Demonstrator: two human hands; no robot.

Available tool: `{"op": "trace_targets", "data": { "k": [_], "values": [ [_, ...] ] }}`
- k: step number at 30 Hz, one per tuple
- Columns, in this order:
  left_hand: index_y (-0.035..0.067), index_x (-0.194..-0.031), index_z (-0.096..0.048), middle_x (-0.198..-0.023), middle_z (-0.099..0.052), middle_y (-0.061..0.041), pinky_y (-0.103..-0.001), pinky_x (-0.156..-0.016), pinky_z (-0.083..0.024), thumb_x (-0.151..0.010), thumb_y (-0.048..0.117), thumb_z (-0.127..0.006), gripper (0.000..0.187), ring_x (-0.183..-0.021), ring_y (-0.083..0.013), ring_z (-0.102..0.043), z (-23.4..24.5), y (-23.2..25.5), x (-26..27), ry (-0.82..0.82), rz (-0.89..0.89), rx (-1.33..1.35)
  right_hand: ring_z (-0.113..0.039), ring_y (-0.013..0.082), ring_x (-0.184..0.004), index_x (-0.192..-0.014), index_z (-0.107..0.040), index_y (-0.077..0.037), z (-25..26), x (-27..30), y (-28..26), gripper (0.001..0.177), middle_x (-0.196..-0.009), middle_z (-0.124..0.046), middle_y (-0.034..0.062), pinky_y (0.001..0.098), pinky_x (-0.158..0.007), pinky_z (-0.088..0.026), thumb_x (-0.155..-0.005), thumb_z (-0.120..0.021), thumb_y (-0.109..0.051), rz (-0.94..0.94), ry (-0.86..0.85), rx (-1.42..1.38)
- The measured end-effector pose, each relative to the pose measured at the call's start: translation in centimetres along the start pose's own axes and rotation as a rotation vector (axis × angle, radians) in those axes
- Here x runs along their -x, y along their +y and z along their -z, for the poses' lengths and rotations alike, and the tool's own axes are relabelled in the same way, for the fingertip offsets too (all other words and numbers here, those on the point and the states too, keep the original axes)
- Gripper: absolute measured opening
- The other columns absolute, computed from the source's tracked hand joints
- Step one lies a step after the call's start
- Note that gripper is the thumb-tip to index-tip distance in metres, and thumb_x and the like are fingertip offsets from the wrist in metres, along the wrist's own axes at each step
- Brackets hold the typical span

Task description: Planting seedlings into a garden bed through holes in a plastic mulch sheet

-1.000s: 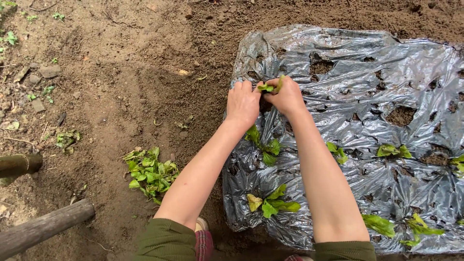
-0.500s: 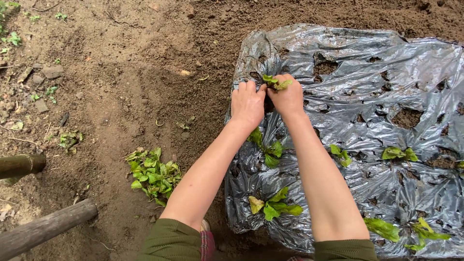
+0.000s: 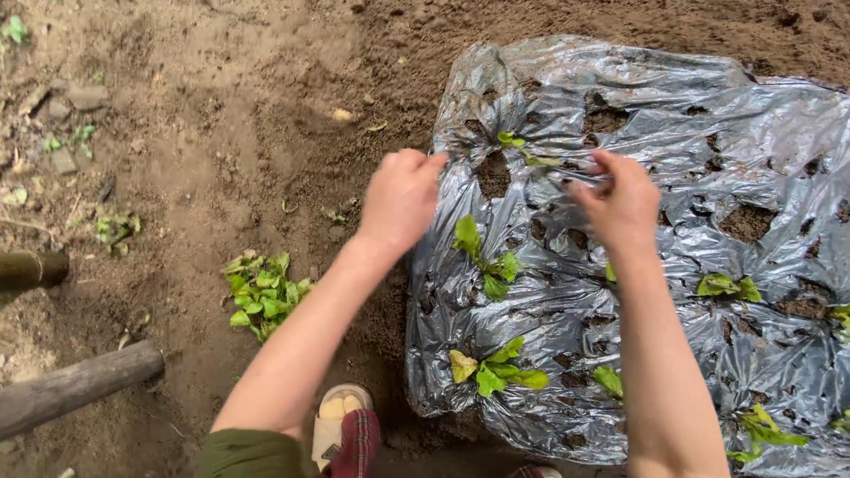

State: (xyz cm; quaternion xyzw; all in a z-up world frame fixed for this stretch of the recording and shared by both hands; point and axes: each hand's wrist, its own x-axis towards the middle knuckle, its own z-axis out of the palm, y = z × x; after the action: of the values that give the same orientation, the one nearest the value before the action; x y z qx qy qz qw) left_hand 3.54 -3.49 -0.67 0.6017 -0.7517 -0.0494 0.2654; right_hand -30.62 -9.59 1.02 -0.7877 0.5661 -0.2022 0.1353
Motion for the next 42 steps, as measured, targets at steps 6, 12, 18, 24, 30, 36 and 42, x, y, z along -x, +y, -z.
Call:
{"op": "trace_targets", "data": {
  "k": [6,12,18,24,30,36,42],
  "values": [
    [0.006,-0.134,-0.067,-0.105,-0.062,-0.019,-0.049,-0.086,-0.049,-0.089,0.006,-0.065,0.045,-0.095,-0.0399,-0.057,10.6,-8.3,12.3,-0.051,0.269,-0.004,-0.062,0.0176,-0.083,-0.146,-0.063,-0.001,3.8,5.7,1.8,0.053,-0.121,-0.067,0.0136,0.0296,-0.076,-0.049,-0.099,-0.086,0.0,-0.099,-0.072,-0.206],
    [0.002,-0.144,-0.059,-0.114,-0.056,-0.017,-0.058,-0.086,-0.048,-0.099,0.006,-0.067,0.046,-0.107,-0.0427,-0.054,13.8,-12.5,26.9,-0.103,0.605,-0.029,-0.048,0.0143,-0.091,-0.151,-0.058,-0.01,2.5,9.7,7.0,0.032,-0.103,-0.051,0.003,0.0332,-0.085,-0.037,-0.125,-0.075,-0.02,-0.386,-0.124,-0.189],
    [0.003,-0.139,-0.065,-0.109,-0.062,-0.018,-0.05,-0.09,-0.048,-0.096,0.01,-0.065,0.044,-0.108,-0.0385,-0.059,11.2,-10.1,30.7,-0.125,0.705,0.055,-0.06,0.0241,-0.084,-0.139,-0.079,0.007,1.2,6.1,-1.2,0.029,-0.126,-0.068,0.0245,0.0354,-0.084,-0.049,-0.112,-0.09,0.008,0.127,-0.044,0.017],
    [0.007,-0.138,-0.066,-0.109,-0.061,-0.016,-0.052,-0.09,-0.049,-0.095,0.011,-0.068,0.044,-0.107,-0.0395,-0.057,10.4,-9.0,29.7,-0.117,0.71,0.056,-0.058,0.037,-0.084,-0.141,-0.069,-0.007,-5.8,0.9,-9.2,0.038,-0.095,-0.06,0.0156,0.0494,-0.07,-0.044,-0.106,-0.065,-0.021,0.013,-0.322,0.165],
    [0.005,-0.136,-0.068,-0.109,-0.062,-0.016,-0.049,-0.092,-0.05,-0.094,0.01,-0.069,0.042,-0.108,-0.0362,-0.059,10.9,-9.7,30.8,-0.086,0.732,0.058,-0.063,0.0552,-0.094,-0.153,-0.047,0.0,-10.1,-1.7,-9.4,0.055,-0.12,-0.062,0.0283,0.0645,-0.074,-0.049,-0.11,-0.048,-0.033,-0.09,-0.368,0.319],
    [0.008,-0.132,-0.072,-0.111,-0.064,-0.013,-0.046,-0.092,-0.055,-0.094,0.008,-0.071,0.038,-0.107,-0.0339,-0.064,10.5,-10.8,32.7,-0.059,0.815,0.071,-0.072,0.0476,-0.081,-0.144,-0.067,-0.009,-10.5,-1.3,-9.1,0.043,-0.105,-0.07,0.0216,0.0583,-0.068,-0.057,-0.108,-0.056,-0.031,0.051,-0.268,0.455],
    [0.002,-0.136,-0.067,-0.114,-0.064,-0.016,-0.049,-0.095,-0.049,-0.097,0.01,-0.065,0.04,-0.111,-0.0365,-0.058,11.8,-12.9,34.2,-0.09,0.83,0.027,-0.069,0.0478,-0.084,-0.14,-0.073,-0.002,-11.4,-0.5,-5.3,0.04,-0.101,-0.073,0.0293,0.0551,-0.072,-0.054,-0.113,-0.059,-0.027,0.203,-0.235,0.454]
  ]
}}
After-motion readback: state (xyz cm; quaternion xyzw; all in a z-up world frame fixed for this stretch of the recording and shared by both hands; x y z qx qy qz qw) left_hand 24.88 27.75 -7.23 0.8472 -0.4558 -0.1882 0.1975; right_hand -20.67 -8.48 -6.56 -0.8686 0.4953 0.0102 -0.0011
